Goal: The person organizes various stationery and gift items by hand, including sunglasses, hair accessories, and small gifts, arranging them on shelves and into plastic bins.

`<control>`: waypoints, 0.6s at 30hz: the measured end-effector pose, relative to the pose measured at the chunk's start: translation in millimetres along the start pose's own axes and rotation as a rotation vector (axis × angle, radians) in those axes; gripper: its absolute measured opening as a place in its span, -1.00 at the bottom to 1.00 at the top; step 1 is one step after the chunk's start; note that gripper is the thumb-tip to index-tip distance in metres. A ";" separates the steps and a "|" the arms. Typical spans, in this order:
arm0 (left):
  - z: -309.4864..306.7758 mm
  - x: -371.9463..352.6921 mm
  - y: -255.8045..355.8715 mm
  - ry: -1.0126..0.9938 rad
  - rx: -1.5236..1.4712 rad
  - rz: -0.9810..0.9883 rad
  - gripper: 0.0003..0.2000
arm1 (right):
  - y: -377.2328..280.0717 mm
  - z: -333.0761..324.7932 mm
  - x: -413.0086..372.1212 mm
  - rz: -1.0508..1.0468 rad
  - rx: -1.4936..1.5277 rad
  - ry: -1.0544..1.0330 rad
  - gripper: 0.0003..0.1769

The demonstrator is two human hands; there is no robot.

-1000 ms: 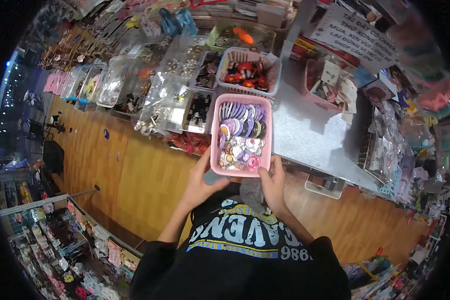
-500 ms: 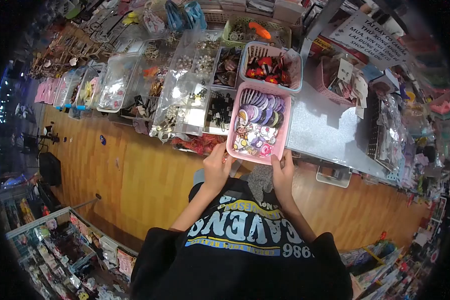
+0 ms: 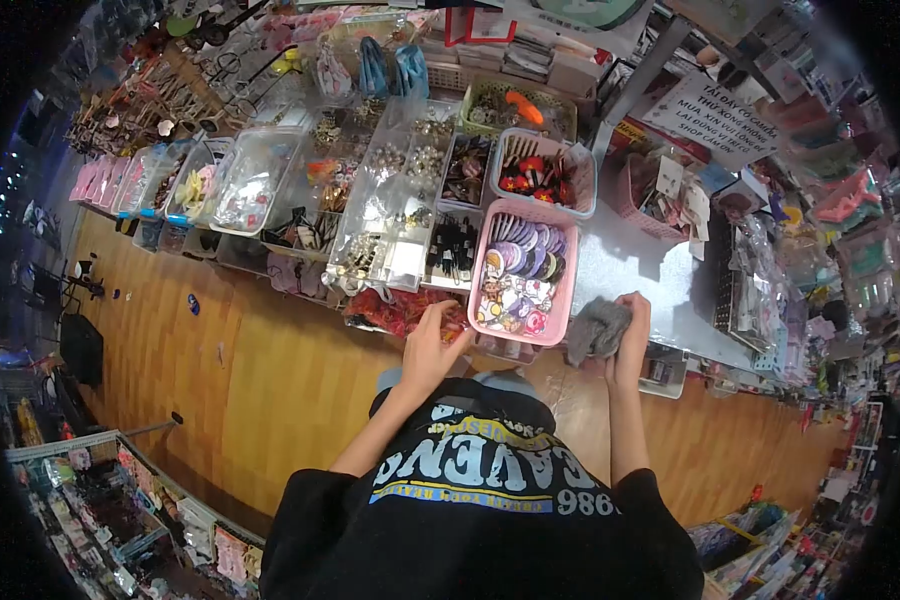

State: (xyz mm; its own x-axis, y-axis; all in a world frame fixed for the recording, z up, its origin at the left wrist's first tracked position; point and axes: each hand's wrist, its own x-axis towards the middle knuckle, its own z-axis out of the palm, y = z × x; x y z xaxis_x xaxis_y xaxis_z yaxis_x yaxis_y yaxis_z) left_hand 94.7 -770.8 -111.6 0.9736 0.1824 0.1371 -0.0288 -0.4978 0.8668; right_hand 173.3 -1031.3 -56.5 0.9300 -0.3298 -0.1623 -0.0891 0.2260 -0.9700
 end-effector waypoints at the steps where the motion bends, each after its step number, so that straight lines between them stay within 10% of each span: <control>1: -0.3 -0.2 -1.9 0.001 0.000 -0.001 -0.57 | 2.1 -2.9 7.9 0.072 0.120 0.045 -0.79; 4: -5.1 -3.6 -9.6 -0.203 0.076 -0.176 -0.66 | -35.5 -3.4 9.4 0.364 0.395 0.075 -0.74; 8: 11.9 -11.2 -32.1 -0.132 -0.713 -0.450 -0.68 | 1.0 -79.9 67.9 0.073 0.295 0.158 -0.69; 10: 18.0 -8.4 -27.4 0.092 -1.751 -1.008 -0.54 | -2.5 -82.3 67.7 -0.091 0.016 0.324 -0.71; 11: 23.7 -6.7 -20.5 0.084 -1.772 -1.057 -0.32 | 4.5 -88.0 72.4 -0.084 0.012 0.312 -0.71; 18: 44.8 0.2 21.1 -0.114 -2.048 -0.836 -0.25 | 33.3 -94.9 76.4 -0.391 -0.369 0.338 -0.71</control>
State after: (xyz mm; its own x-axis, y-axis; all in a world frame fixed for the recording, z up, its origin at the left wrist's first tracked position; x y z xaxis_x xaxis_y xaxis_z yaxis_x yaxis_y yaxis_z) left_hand 104.4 -819.2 -114.8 0.8898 -0.2559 -0.3778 0.2248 0.9664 -0.1251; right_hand 207.5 -1136.0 -118.4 0.7600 -0.6092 0.2265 0.0610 -0.2801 -0.9580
